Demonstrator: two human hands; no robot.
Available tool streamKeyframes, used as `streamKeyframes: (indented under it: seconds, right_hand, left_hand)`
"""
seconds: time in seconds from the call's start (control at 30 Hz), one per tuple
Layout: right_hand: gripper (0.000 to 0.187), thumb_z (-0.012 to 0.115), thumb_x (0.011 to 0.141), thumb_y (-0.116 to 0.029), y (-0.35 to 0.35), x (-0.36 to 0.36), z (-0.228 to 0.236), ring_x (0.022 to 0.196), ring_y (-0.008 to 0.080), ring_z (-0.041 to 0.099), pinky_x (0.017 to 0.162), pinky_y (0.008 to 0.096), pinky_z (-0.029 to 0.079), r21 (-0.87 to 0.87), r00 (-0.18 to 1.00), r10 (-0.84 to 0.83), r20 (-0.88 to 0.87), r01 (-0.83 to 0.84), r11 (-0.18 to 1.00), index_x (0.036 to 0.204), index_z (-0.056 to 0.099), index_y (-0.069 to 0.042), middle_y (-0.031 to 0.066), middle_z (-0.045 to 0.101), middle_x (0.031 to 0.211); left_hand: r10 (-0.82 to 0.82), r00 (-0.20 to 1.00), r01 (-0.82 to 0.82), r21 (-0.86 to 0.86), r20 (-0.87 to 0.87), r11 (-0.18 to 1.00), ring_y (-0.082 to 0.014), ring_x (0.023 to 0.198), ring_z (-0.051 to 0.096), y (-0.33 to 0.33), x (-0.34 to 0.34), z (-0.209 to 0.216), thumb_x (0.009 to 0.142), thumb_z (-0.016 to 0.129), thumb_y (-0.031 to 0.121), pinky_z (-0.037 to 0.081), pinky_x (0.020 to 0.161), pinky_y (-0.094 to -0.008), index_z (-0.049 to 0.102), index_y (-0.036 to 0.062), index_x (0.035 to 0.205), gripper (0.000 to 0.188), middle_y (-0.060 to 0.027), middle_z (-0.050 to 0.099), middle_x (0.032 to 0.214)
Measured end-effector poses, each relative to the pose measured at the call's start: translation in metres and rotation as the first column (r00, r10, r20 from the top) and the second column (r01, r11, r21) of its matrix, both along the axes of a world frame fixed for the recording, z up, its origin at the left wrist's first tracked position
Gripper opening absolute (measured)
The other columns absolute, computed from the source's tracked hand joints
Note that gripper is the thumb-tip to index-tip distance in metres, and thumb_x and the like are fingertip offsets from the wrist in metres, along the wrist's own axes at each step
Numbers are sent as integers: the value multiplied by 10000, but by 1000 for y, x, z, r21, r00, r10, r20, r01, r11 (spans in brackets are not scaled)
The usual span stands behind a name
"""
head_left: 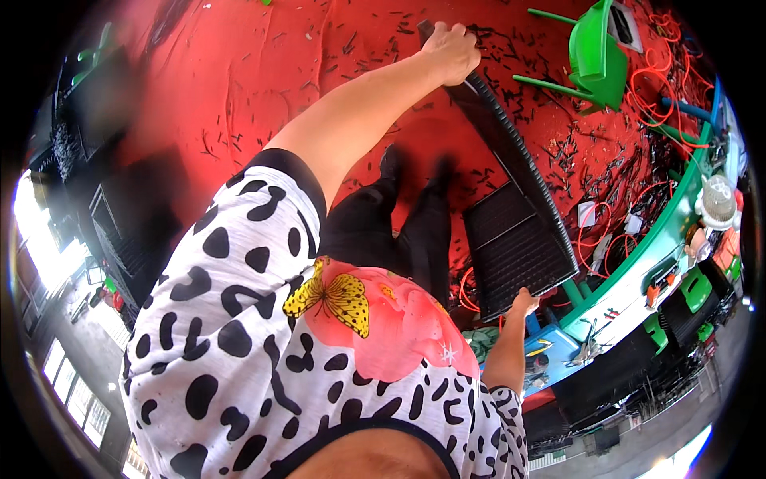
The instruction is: The person uses a specialized cutter to trim excess wicker material from the edges of large black wicker furniture panels and then stacks the finished panels onto a pile.
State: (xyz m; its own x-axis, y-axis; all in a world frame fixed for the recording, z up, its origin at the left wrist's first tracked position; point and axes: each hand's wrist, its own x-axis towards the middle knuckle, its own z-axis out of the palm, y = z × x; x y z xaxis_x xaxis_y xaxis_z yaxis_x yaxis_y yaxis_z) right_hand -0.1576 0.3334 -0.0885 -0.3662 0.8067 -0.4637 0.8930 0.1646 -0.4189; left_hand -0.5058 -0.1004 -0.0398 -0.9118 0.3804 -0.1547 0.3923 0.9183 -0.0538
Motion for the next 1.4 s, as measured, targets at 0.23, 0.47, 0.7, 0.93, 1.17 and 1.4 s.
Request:
streamKeyframes:
  seconds: [0.23, 0.47, 0.7, 0.93, 1.17, 1.4]
  right_hand:
    - [413, 608, 550, -130, 8, -21, 21, 760, 312, 584, 723, 409, 453, 27, 877, 342, 338, -372, 928, 903, 590, 83, 208, 621, 891]
    - [374, 503, 537, 2, 53, -95, 53, 705, 308, 558, 706, 376, 452, 26, 605, 796, -16, -795, 605, 878, 545, 149, 228, 599, 829]
    - [481, 397, 506, 113, -84, -316, 66, 733, 245, 547, 711, 316, 461, -347, 353, 854, -383, -911, 221, 965, 538, 116, 134, 575, 875]
    - [467, 396, 518, 91, -230, -459, 51, 671, 187, 515, 613, 279, 443, -347, 139, 854, -501, -937, -51, 959, 549, 72, 81, 558, 807]
    - [422, 421, 552, 76, -304, -539, 36, 643, 158, 476, 591, 275, 423, -258, -105, 812, -574, -918, -301, 950, 558, 44, 51, 540, 783]
    - [396, 434, 537, 70, -449, -515, 150, 571, 114, 417, 516, 251, 385, -116, -327, 735, -594, -870, -480, 910, 565, 42, 10, 510, 716]
  left_hand:
    - [-32, 994, 34, -19, 101, 999, -202, 691, 601, -28, 34, 14, 669, 548, 166, 437, 538, -345, 618, 152, 626, 83, -6, 621, 688]
    - [125, 991, -130, 130, 46, 983, -194, 718, 491, -137, 186, 43, 701, 479, 250, 362, 597, -343, 524, 146, 645, 127, -2, 510, 674]
    - [652, 744, -667, 116, 146, 736, -191, 809, 519, -167, 310, 94, 642, 565, 197, 395, 692, -307, 546, 132, 735, 115, -13, 534, 766]
    - [877, 480, -877, 24, 18, 479, -207, 797, 544, -140, 331, 92, 636, 577, 213, 435, 657, -321, 580, 108, 729, 140, -39, 573, 767]
    - [934, 355, -933, 52, -29, 356, -211, 793, 547, -147, 349, 87, 623, 579, 164, 446, 678, -324, 581, 85, 739, 141, -58, 573, 784]
    - [974, 218, -961, 162, -59, 225, -213, 753, 519, -211, 381, 127, 587, 571, 131, 415, 642, -324, 536, 95, 683, 108, -42, 525, 723]
